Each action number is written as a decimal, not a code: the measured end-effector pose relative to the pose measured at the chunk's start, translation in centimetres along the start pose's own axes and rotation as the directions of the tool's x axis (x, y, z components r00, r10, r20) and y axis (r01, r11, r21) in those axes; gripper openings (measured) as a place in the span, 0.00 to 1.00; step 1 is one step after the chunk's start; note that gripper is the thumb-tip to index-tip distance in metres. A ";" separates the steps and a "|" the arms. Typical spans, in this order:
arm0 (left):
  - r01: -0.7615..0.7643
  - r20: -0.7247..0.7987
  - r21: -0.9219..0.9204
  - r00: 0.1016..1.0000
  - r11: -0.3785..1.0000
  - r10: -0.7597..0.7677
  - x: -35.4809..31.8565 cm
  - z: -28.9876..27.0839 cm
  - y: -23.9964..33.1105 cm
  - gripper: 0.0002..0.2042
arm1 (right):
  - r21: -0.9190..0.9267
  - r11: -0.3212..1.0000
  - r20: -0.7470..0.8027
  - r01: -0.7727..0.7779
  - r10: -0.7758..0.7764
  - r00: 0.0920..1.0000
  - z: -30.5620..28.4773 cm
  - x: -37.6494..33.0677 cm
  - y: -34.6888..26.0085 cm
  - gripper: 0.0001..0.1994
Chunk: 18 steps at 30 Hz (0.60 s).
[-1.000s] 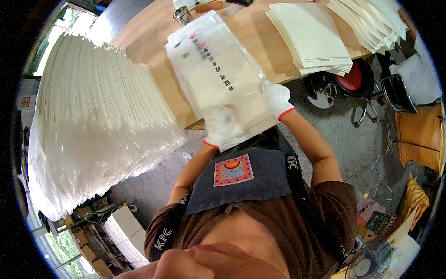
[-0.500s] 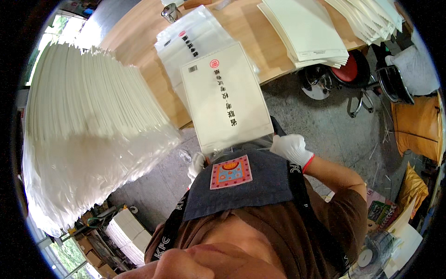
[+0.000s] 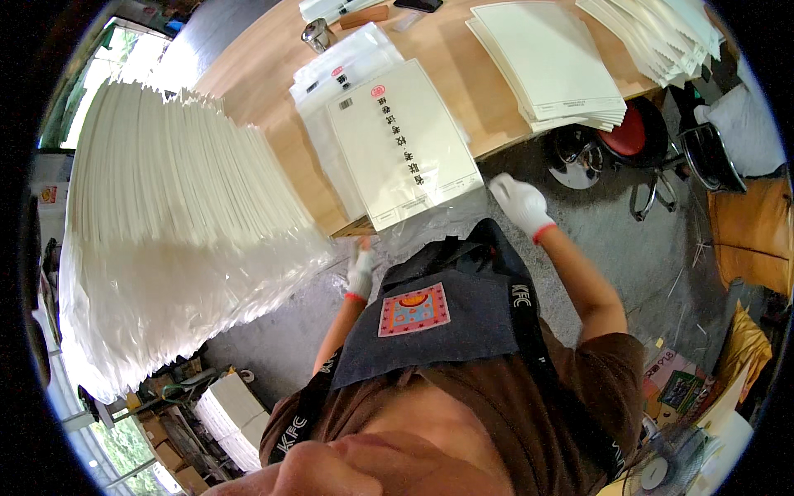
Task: The person repeatedly picks up sheets of paper, places them into clear plastic sleeves, and stacks the filled sleeves on the table. The task continues with a steady rhythm, handling one sheet at a time.
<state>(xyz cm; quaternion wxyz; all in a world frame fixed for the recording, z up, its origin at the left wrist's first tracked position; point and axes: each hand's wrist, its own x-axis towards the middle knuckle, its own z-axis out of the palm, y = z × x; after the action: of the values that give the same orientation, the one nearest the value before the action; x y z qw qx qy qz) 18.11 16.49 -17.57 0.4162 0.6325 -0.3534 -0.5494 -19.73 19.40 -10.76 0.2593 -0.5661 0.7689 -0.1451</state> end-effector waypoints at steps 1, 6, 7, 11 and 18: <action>0.100 0.019 0.166 0.994 0.981 -0.104 1.0 1.6 1.1 0.17 | 0.266 0.963 -0.108 0.043 -0.015 0.994 2.0 1.8 0.6 0.18; -0.420 0.298 0.431 0.902 0.799 0.313 0.4 2.9 9.9 0.20 | 0.557 0.781 0.622 -0.280 -0.169 0.765 4.1 -0.6 -0.4 0.20; -0.405 0.345 0.470 0.902 0.784 0.260 0.7 2.6 12.2 0.16 | 0.499 0.790 0.671 -0.357 -0.092 0.735 3.2 -1.7 -0.3 0.22; -0.643 0.384 0.301 0.758 0.704 0.528 -0.8 4.3 19.5 0.12 | 0.827 0.262 0.503 -0.497 0.048 0.863 1.1 -1.0 -2.8 0.29; -0.929 0.626 0.370 0.234 -0.020 0.744 -15.3 2.6 37.6 0.06 | 0.994 0.044 -0.060 0.103 -0.564 0.824 -2.5 1.6 -17.4 0.24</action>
<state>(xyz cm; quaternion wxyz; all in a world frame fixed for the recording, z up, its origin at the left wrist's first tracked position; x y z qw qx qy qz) 13.62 14.82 22.85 0.3385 0.3107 -0.8854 -0.0707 -7.66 12.19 -0.13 0.6512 -0.4369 0.2634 -0.5619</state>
